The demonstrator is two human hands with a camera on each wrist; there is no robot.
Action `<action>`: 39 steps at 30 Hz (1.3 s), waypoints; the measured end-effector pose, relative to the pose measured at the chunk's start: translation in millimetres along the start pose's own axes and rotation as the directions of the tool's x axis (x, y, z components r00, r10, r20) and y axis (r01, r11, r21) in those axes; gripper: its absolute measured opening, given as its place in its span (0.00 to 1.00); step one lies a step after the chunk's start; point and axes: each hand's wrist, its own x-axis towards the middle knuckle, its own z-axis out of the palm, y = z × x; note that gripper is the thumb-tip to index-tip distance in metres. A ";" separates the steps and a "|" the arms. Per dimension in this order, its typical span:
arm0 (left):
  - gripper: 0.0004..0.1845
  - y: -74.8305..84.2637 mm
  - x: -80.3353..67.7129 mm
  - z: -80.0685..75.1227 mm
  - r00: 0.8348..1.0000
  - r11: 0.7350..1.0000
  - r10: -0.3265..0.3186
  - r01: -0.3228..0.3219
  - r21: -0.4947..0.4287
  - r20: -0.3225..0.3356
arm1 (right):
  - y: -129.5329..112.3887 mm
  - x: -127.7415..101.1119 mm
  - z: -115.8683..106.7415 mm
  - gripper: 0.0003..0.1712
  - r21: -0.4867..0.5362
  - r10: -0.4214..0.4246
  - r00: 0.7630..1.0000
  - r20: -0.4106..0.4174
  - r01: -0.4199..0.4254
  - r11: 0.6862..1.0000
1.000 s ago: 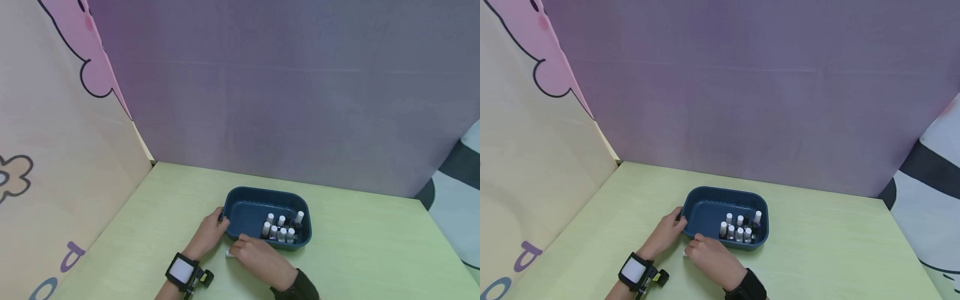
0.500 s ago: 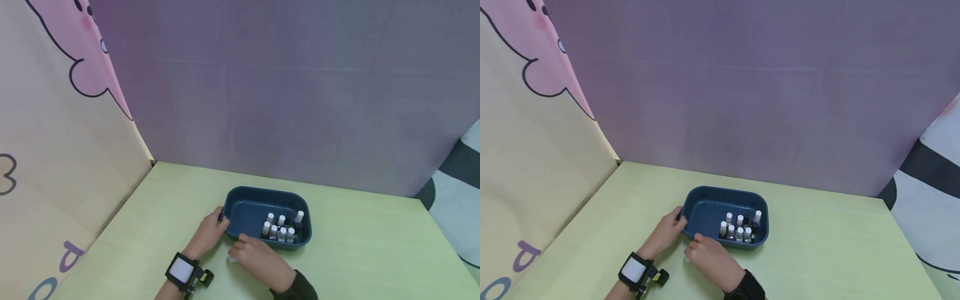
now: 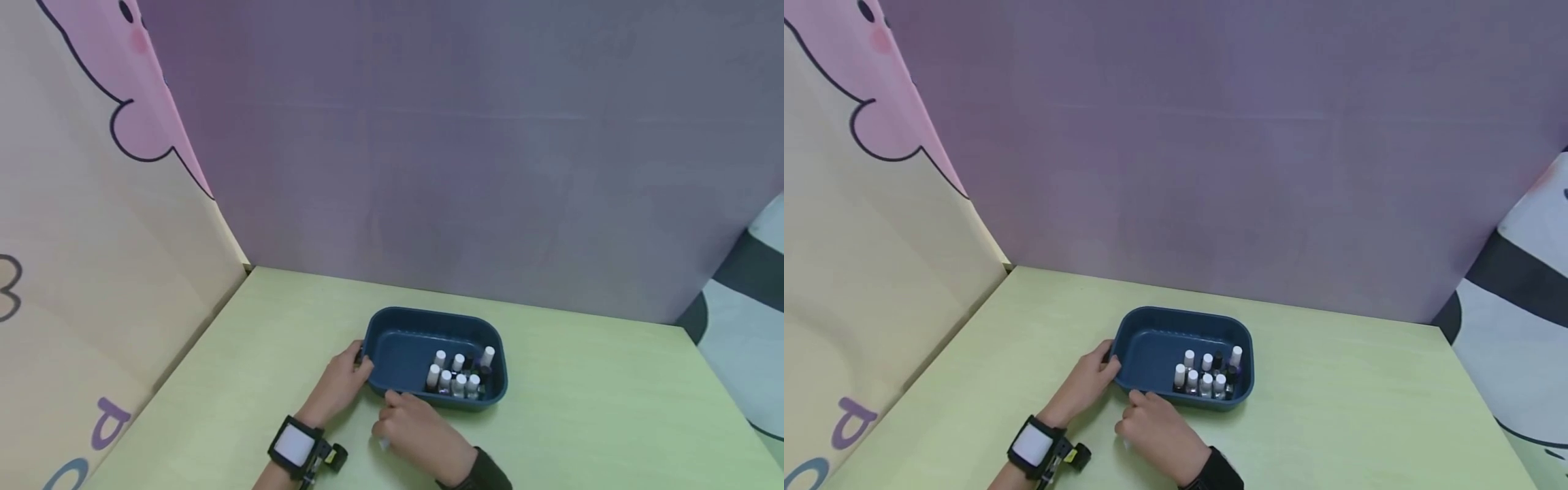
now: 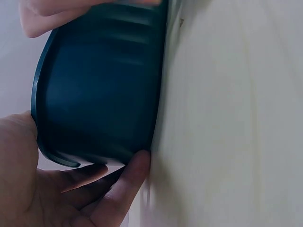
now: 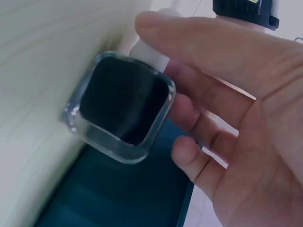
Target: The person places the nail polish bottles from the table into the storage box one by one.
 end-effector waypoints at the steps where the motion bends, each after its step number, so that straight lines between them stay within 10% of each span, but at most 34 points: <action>1: 0.21 0.0 0.0 -0.1 1.000 1.000 0.001 -0.001 0.000 -0.001 | -0.4 0.0 -0.3 0.06 -0.011 -0.003 1.000 0.003 0.003 1.000; 25: 0.21 1.2 -0.9 -0.7 1.000 1.000 -0.010 0.010 -0.012 -0.001 | -1.7 -7.8 -17.8 0.05 -0.087 -0.021 0.999 -0.026 0.019 0.996; 39: 0.23 1.0 0.2 -0.3 0.999 0.999 -0.037 0.037 -0.021 0.013 | 1.5 -11.5 -32.1 0.07 0.051 0.074 0.994 0.086 -0.079 0.996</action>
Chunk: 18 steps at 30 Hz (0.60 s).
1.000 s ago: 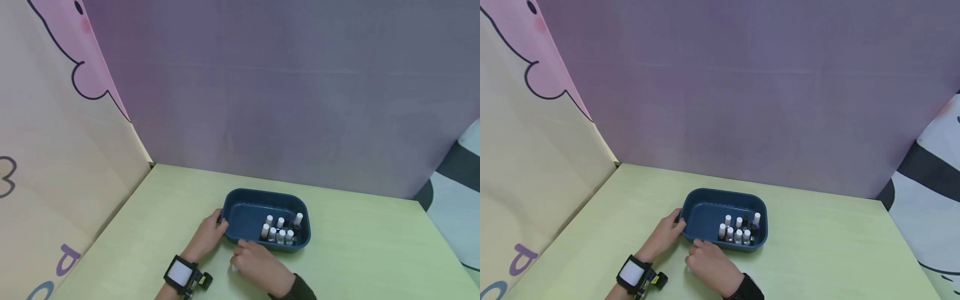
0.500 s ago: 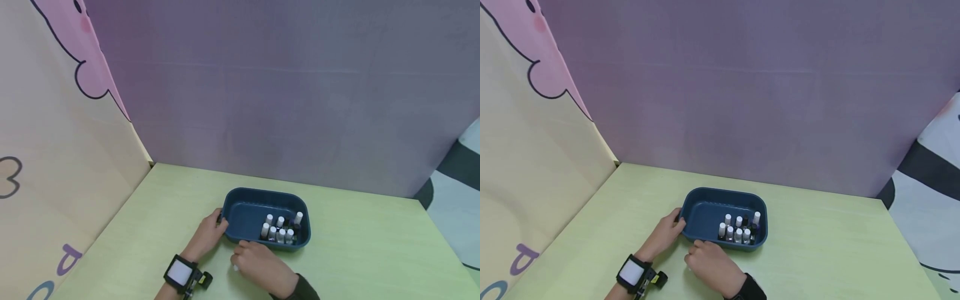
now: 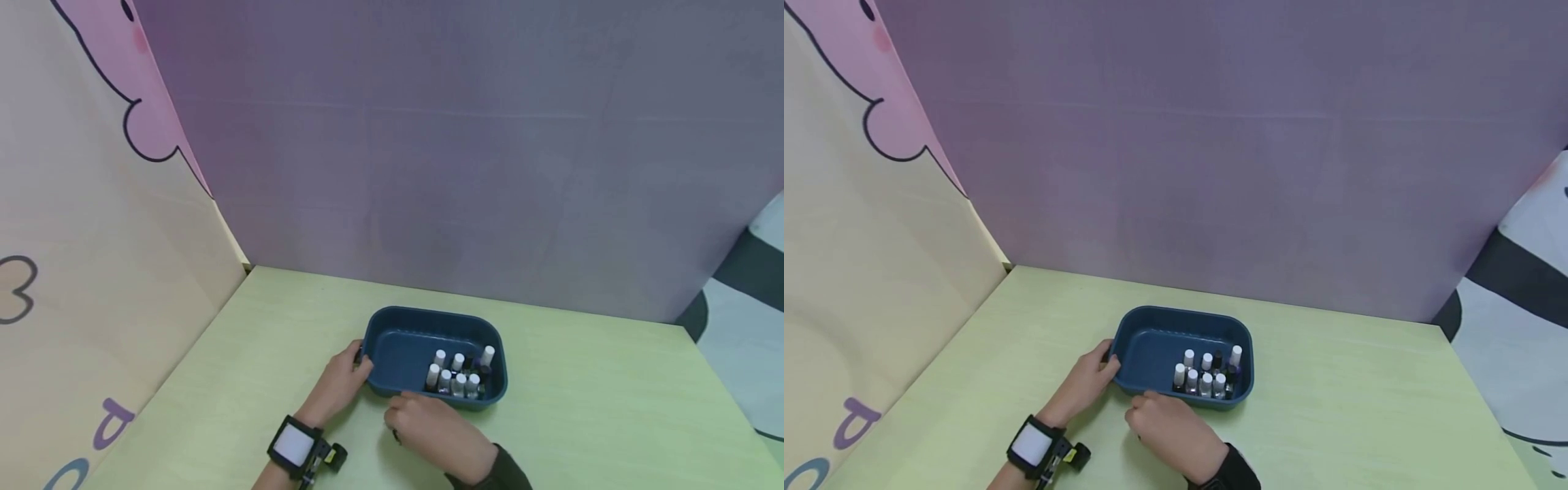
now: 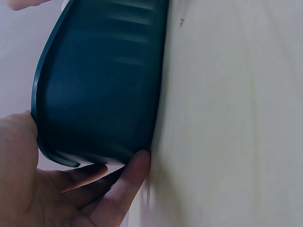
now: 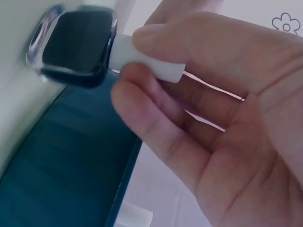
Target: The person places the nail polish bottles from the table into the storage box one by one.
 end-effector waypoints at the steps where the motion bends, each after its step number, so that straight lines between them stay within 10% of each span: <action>1: 0.23 0.0 -0.1 -0.1 1.000 1.000 0.000 0.000 -0.003 0.003 | 0.3 0.2 0.0 0.07 0.006 0.005 1.000 0.004 -0.005 1.000; 18: 0.23 0.6 -1.0 -0.1 1.000 1.000 0.000 0.000 0.002 -0.001 | 9.7 -4.6 -12.3 0.07 0.104 0.017 0.998 -0.060 -0.010 0.995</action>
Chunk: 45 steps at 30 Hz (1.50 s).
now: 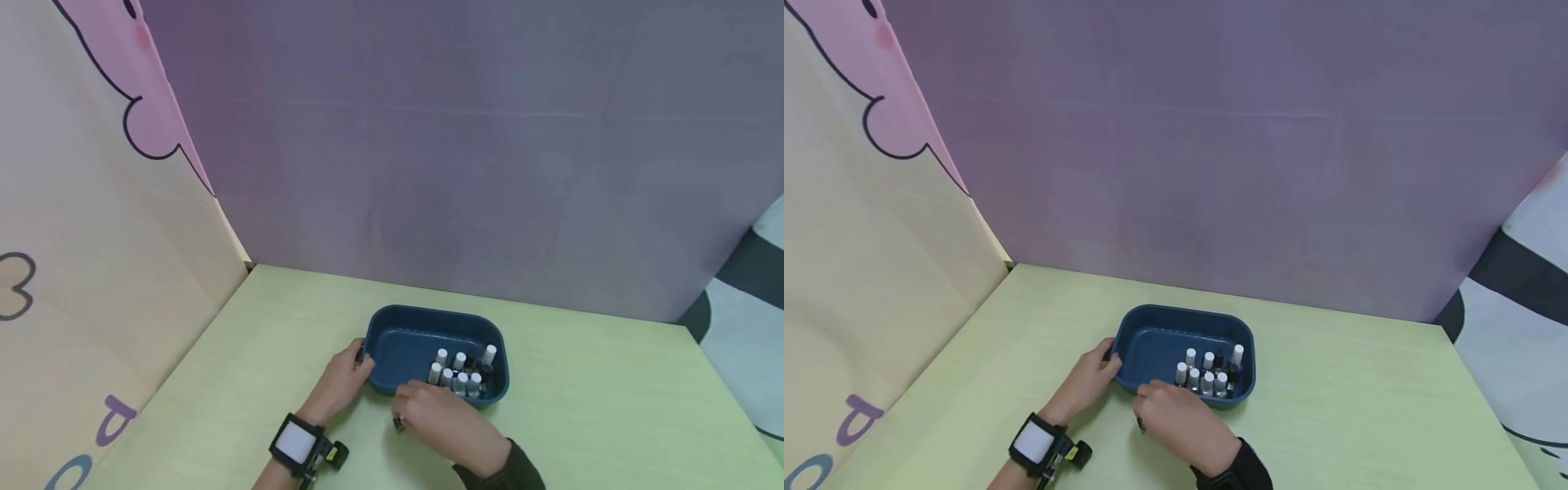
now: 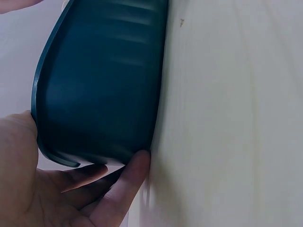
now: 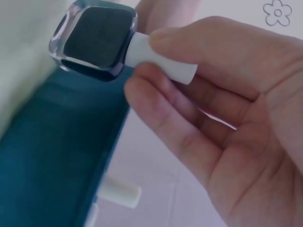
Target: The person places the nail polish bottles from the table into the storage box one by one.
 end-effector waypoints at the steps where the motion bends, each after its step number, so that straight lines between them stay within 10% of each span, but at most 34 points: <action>1: 0.23 0.4 0.1 0.2 1.000 1.000 -0.003 0.003 -0.003 -0.001 | 0.7 -1.1 -2.1 0.07 0.006 0.004 1.000 -0.012 -0.004 1.000; 45: 0.25 -0.5 1.9 0.1 1.000 0.999 -0.016 0.017 -0.034 0.024 | 24.7 -13.2 -20.7 0.11 -0.055 0.027 0.954 -0.300 -0.045 0.997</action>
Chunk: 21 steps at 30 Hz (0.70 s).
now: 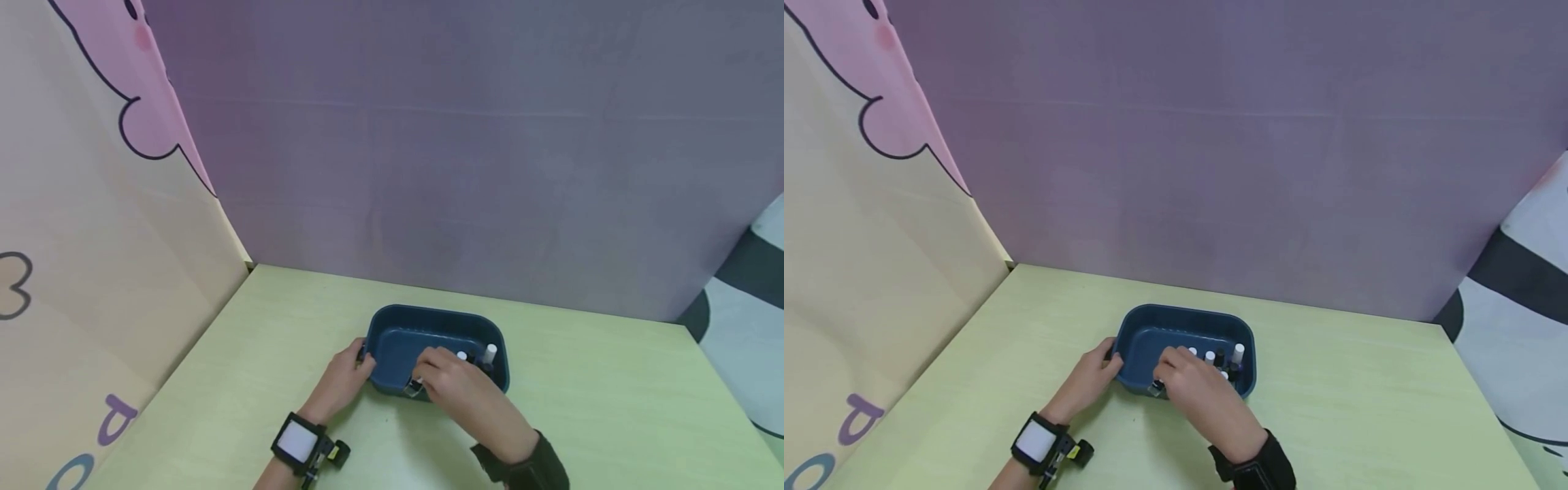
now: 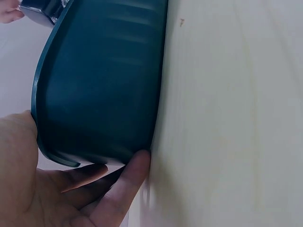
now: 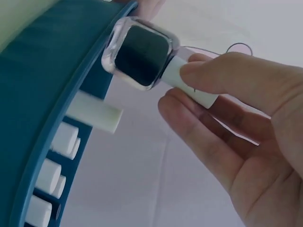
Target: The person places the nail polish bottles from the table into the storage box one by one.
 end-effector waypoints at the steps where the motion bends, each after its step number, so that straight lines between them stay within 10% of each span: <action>1: 0.24 -0.1 -0.3 0.0 1.000 1.000 -0.001 0.001 -0.003 0.002 | 0.7 0.2 0.4 0.11 -0.013 -0.001 1.000 -0.003 0.001 1.000; 21: 0.24 -0.5 -1.2 0.7 1.000 1.000 0.014 -0.013 0.014 -0.009 | 13.6 -0.4 14.3 0.11 -0.132 -0.004 0.997 0.080 0.014 0.991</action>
